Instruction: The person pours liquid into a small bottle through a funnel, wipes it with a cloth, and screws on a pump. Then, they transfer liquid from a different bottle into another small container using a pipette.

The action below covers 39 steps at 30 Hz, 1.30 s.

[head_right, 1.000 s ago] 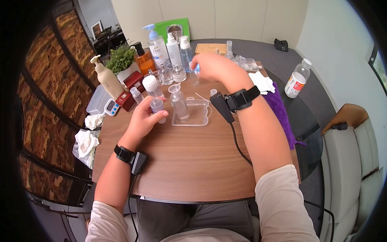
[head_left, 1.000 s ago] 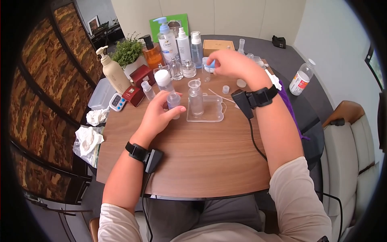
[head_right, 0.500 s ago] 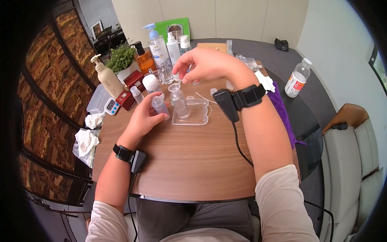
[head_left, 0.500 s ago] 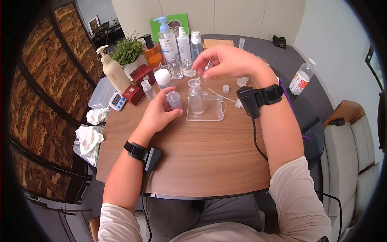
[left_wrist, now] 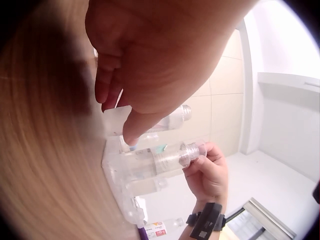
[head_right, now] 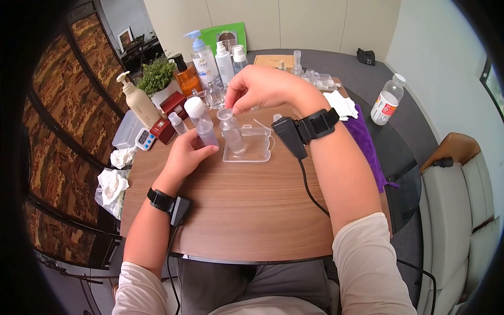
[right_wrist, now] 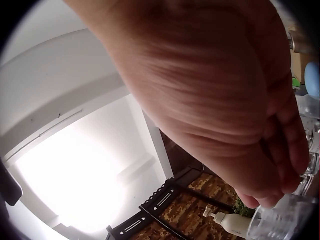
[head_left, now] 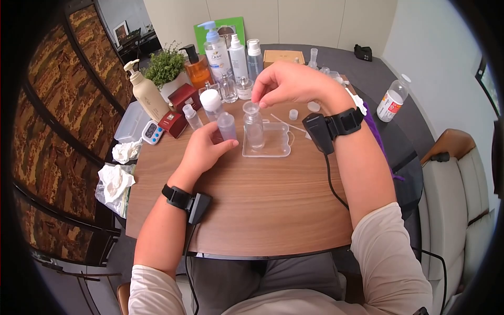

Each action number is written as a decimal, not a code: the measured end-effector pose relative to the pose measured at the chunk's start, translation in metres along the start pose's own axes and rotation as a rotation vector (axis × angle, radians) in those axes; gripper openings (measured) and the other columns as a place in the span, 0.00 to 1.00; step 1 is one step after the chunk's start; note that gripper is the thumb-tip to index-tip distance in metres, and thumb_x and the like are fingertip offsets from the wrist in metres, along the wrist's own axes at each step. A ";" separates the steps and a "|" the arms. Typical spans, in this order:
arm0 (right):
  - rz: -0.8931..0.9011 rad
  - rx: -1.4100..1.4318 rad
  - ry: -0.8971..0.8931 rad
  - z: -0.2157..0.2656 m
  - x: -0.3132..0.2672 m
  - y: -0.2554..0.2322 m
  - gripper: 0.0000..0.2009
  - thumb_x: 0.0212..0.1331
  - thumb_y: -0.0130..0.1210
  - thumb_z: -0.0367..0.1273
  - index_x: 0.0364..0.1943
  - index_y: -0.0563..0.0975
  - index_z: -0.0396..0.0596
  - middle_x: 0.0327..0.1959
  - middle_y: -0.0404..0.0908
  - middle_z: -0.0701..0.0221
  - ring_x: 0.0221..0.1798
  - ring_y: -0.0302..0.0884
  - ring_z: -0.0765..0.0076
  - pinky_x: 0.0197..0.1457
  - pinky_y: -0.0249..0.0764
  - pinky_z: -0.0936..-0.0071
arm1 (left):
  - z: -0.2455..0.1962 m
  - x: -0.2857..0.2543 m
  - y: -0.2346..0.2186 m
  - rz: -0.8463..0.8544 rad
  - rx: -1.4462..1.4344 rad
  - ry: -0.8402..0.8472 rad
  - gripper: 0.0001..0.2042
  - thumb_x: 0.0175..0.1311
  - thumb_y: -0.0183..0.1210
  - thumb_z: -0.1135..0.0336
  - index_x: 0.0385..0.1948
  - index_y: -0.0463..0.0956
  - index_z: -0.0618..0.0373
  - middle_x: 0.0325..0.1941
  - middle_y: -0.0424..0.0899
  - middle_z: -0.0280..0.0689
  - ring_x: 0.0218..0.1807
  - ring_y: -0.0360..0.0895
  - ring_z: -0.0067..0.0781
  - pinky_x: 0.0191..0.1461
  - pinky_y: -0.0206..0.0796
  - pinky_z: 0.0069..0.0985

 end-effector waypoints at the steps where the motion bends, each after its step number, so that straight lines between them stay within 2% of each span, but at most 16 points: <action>1: 0.001 0.000 -0.004 -0.001 0.001 0.000 0.09 0.60 0.69 0.28 0.43 0.88 0.42 0.39 0.90 0.71 0.43 0.86 0.77 0.50 0.80 0.75 | -0.002 0.001 -0.001 -0.021 -0.102 0.036 0.23 0.63 0.74 0.69 0.58 0.79 0.66 0.48 0.90 0.40 0.50 0.86 0.27 0.57 0.78 0.28; 5: -0.009 0.055 0.013 -0.002 0.000 -0.002 0.08 0.60 0.70 0.28 0.42 0.88 0.42 0.38 0.90 0.72 0.42 0.85 0.77 0.49 0.80 0.76 | -0.013 -0.001 0.000 -0.044 -0.266 0.074 0.24 0.65 0.72 0.73 0.62 0.76 0.66 0.54 0.88 0.42 0.55 0.85 0.28 0.61 0.78 0.28; 7: -0.027 0.070 0.018 -0.001 -0.001 -0.003 0.10 0.60 0.69 0.28 0.45 0.88 0.40 0.38 0.91 0.67 0.41 0.88 0.75 0.49 0.84 0.75 | -0.021 -0.003 -0.003 -0.105 -0.370 0.126 0.29 0.64 0.71 0.76 0.67 0.69 0.67 0.58 0.85 0.43 0.57 0.84 0.29 0.62 0.77 0.28; 8: -0.026 0.071 0.018 -0.001 -0.001 -0.002 0.10 0.60 0.69 0.28 0.45 0.88 0.40 0.38 0.91 0.67 0.41 0.88 0.75 0.49 0.84 0.75 | -0.022 -0.003 -0.005 -0.105 -0.370 0.124 0.29 0.64 0.71 0.76 0.67 0.69 0.67 0.58 0.85 0.43 0.57 0.84 0.29 0.62 0.77 0.28; 10: -0.015 0.115 -0.018 -0.001 -0.001 -0.002 0.11 0.60 0.70 0.28 0.45 0.88 0.40 0.38 0.91 0.67 0.41 0.88 0.75 0.49 0.84 0.75 | -0.024 -0.003 -0.008 -0.127 -0.361 0.134 0.28 0.66 0.68 0.79 0.67 0.66 0.64 0.64 0.82 0.43 0.65 0.80 0.33 0.70 0.73 0.31; 14: -0.001 0.217 -0.031 -0.004 0.000 -0.001 0.09 0.60 0.71 0.29 0.43 0.89 0.41 0.38 0.90 0.72 0.41 0.86 0.78 0.49 0.80 0.77 | -0.023 -0.002 -0.011 -0.149 -0.366 0.145 0.26 0.67 0.67 0.80 0.64 0.66 0.63 0.63 0.82 0.45 0.65 0.81 0.35 0.71 0.73 0.33; 16: 0.018 0.224 -0.018 -0.007 0.002 0.001 0.10 0.59 0.71 0.29 0.43 0.88 0.40 0.38 0.90 0.71 0.41 0.86 0.77 0.49 0.80 0.78 | -0.028 -0.003 -0.012 -0.172 -0.447 0.188 0.24 0.65 0.69 0.79 0.59 0.67 0.63 0.56 0.83 0.39 0.58 0.82 0.29 0.63 0.76 0.27; 17: 0.018 0.224 -0.018 -0.008 0.002 0.001 0.10 0.59 0.71 0.29 0.43 0.88 0.40 0.38 0.90 0.71 0.41 0.86 0.77 0.49 0.80 0.78 | -0.027 -0.003 -0.013 -0.172 -0.447 0.188 0.24 0.65 0.69 0.79 0.59 0.67 0.63 0.56 0.83 0.39 0.58 0.82 0.29 0.63 0.76 0.27; 23: -0.023 0.231 0.009 -0.005 -0.001 -0.002 0.10 0.58 0.72 0.29 0.43 0.89 0.40 0.38 0.90 0.70 0.41 0.86 0.77 0.49 0.80 0.77 | -0.026 -0.003 -0.015 -0.165 -0.487 0.203 0.25 0.66 0.68 0.80 0.62 0.68 0.63 0.58 0.83 0.39 0.61 0.81 0.29 0.64 0.74 0.28; 25: -0.066 0.223 0.002 -0.003 -0.001 -0.004 0.10 0.59 0.70 0.27 0.43 0.89 0.39 0.36 0.92 0.66 0.40 0.88 0.74 0.48 0.84 0.76 | -0.026 -0.003 -0.015 -0.159 -0.487 0.209 0.26 0.66 0.68 0.79 0.65 0.68 0.65 0.59 0.83 0.40 0.61 0.81 0.29 0.65 0.74 0.27; 29: -0.070 0.234 -0.022 -0.003 -0.001 -0.005 0.09 0.58 0.69 0.27 0.42 0.89 0.40 0.36 0.92 0.67 0.39 0.88 0.75 0.47 0.83 0.76 | -0.023 -0.003 -0.013 -0.122 -0.414 0.202 0.26 0.68 0.67 0.79 0.66 0.69 0.66 0.60 0.83 0.39 0.61 0.81 0.28 0.65 0.74 0.27; 31: -0.070 0.249 -0.014 -0.003 -0.002 -0.006 0.09 0.58 0.70 0.27 0.42 0.89 0.40 0.36 0.92 0.67 0.39 0.88 0.75 0.47 0.83 0.76 | -0.019 -0.004 -0.008 -0.073 -0.426 0.155 0.26 0.68 0.67 0.78 0.68 0.70 0.64 0.63 0.82 0.38 0.64 0.79 0.29 0.69 0.71 0.29; 39: -0.065 0.288 -0.045 -0.001 0.000 -0.005 0.09 0.58 0.70 0.27 0.41 0.89 0.39 0.36 0.91 0.67 0.39 0.89 0.75 0.46 0.83 0.76 | -0.024 -0.004 -0.009 -0.045 -0.379 0.160 0.28 0.68 0.68 0.77 0.69 0.69 0.65 0.64 0.82 0.38 0.64 0.79 0.28 0.69 0.71 0.28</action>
Point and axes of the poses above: each hand's wrist, its own x-axis towards the middle knuckle, its own y-axis out of the palm, z = x × y, the point moved 7 cm from there along x, towards the middle knuckle
